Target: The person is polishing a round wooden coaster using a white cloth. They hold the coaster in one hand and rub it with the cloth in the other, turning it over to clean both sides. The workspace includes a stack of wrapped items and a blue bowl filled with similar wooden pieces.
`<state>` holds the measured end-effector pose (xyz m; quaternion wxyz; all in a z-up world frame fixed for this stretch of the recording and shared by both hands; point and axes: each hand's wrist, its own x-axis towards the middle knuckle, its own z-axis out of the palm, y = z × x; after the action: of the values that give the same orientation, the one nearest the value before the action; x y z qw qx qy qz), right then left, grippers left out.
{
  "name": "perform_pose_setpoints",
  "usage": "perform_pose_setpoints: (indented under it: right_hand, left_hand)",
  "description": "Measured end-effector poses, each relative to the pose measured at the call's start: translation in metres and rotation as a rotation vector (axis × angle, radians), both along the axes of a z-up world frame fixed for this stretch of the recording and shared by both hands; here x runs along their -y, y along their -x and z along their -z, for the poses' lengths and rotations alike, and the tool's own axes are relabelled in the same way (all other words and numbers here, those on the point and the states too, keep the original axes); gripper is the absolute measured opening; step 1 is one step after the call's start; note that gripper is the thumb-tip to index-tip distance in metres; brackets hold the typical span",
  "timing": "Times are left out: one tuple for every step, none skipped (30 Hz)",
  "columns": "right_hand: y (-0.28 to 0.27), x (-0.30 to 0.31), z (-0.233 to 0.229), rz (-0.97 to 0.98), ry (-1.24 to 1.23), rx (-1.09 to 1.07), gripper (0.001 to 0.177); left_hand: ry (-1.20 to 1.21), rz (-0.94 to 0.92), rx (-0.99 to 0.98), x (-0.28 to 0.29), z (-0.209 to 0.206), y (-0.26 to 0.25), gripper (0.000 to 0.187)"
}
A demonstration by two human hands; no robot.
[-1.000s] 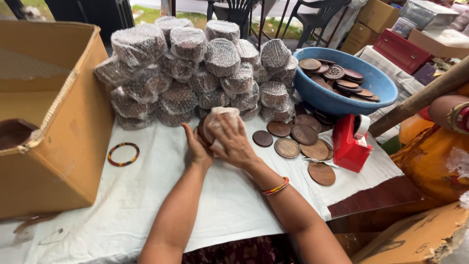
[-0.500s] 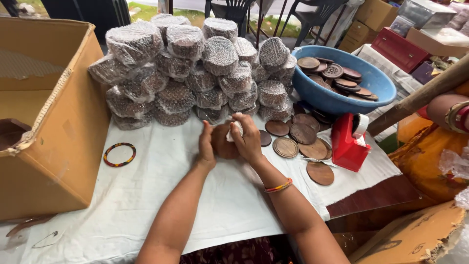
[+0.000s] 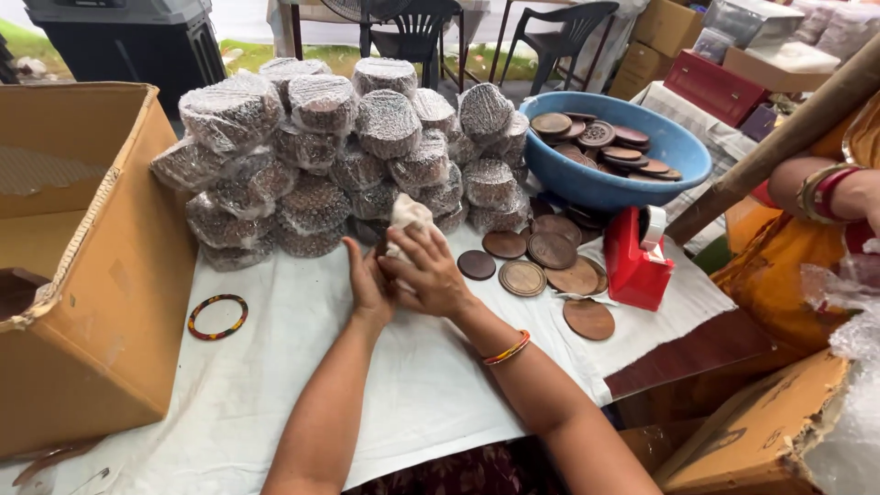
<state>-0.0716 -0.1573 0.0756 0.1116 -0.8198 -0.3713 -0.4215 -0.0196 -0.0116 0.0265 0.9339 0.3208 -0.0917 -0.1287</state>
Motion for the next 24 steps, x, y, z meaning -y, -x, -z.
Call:
perform_pose_setpoints:
  right_hand:
    - [0.005,-0.003,-0.005,0.005,-0.004,-0.002,0.046]
    - [0.011,-0.006,-0.010,0.023,-0.040,0.022,0.046]
    - [0.015,-0.007,-0.017,0.037,-0.071,0.048,0.046]
    - [0.014,-0.007,-0.017,0.041,-0.069,0.047,0.046]
    - [0.012,-0.007,-0.017,0.041,-0.265,-0.082,0.047]
    - [0.011,-0.007,-0.018,0.041,-0.462,-0.212,0.049]
    - [0.008,-0.004,-0.014,0.039,-0.460,-0.212,0.049]
    - [0.005,-0.002,-0.010,-0.004,-0.691,-0.423,0.046]
    - [0.002,0.003,-0.008,-0.044,-0.912,-0.634,0.043]
    - [-0.008,0.005,0.002,-0.041,-0.904,-0.632,0.043]
    - [-0.018,0.011,0.009,-0.136,-0.976,-0.706,0.039]
    - [-0.028,0.018,0.017,-0.232,-1.047,-0.779,0.039]
    - [-0.025,0.019,0.016,-0.224,-1.050,-0.777,0.039]
    - [-0.023,0.022,0.016,-0.199,-0.997,-0.694,0.035]
    - [-0.020,0.018,0.018,-0.180,-0.952,-0.614,0.030]
    - [-0.006,0.016,0.004,-0.178,-0.962,-0.613,0.030]
    - [0.005,0.013,-0.013,-0.144,-0.643,-0.306,0.026]
    - [0.017,0.009,-0.029,-0.105,-0.316,-0.009,0.022]
    - [0.014,0.009,-0.024,-0.108,-0.315,-0.001,0.022]
    - [0.011,0.009,-0.019,-0.072,-0.124,0.030,0.020]
    - [0.008,0.010,-0.016,-0.033,0.068,0.064,0.020]
    - [0.003,0.010,-0.011,-0.033,0.070,0.073,0.020]
    - [-0.001,0.009,-0.003,-0.042,-0.124,-0.048,0.026]
    - [-0.004,0.009,0.006,-0.053,-0.317,-0.169,0.036]
  left_hand:
    - [-0.004,0.005,-0.002,0.000,-0.005,0.004,0.101]
    - [-0.068,-0.010,-0.024,0.000,-0.010,0.008,0.097]
    - [-0.126,-0.027,-0.046,0.001,-0.016,0.011,0.094]
    - [-0.124,-0.024,-0.046,0.001,-0.007,0.005,0.094]
    - [-0.164,-0.004,0.019,0.000,0.001,-0.001,0.093]
    - [-0.204,0.016,0.084,-0.001,0.009,-0.006,0.092]
    - [-0.203,0.015,0.084,-0.001,0.005,-0.002,0.092]
    - [-0.185,0.031,0.071,-0.002,0.000,0.002,0.087]
    - [-0.160,0.051,0.060,0.001,-0.004,0.005,0.082]
    - [-0.152,0.051,0.062,-0.001,0.016,-0.007,0.082]
    - [-0.199,-0.035,0.103,0.001,0.035,-0.020,0.073]
    - [-0.245,-0.121,0.141,0.005,0.054,-0.034,0.067]
    - [-0.244,-0.113,0.140,0.009,0.061,-0.040,0.067]
    - [-0.252,-0.160,0.170,0.014,0.069,-0.045,0.061]
    - [-0.270,-0.210,0.201,0.012,0.076,-0.051,0.058]
    - [-0.278,-0.204,0.200,0.009,0.045,-0.027,0.058]
    - [-0.322,-0.123,0.066,0.006,0.011,-0.006,0.049]
    - [-0.366,-0.046,-0.071,0.002,-0.023,0.016,0.052]
    - [-0.365,-0.050,-0.064,0.006,0.015,-0.006,0.052]
    - [-0.244,0.078,-0.024,0.008,0.053,-0.028,0.054]
    - [-0.121,0.205,0.021,0.012,0.090,-0.051,0.060]
    - [-0.120,0.204,0.031,0.012,0.056,-0.033,0.060]
    - [-0.367,0.035,-0.005,0.009,0.025,-0.012,0.055]
    - [-0.611,-0.140,-0.040,0.006,-0.005,0.009,0.064]
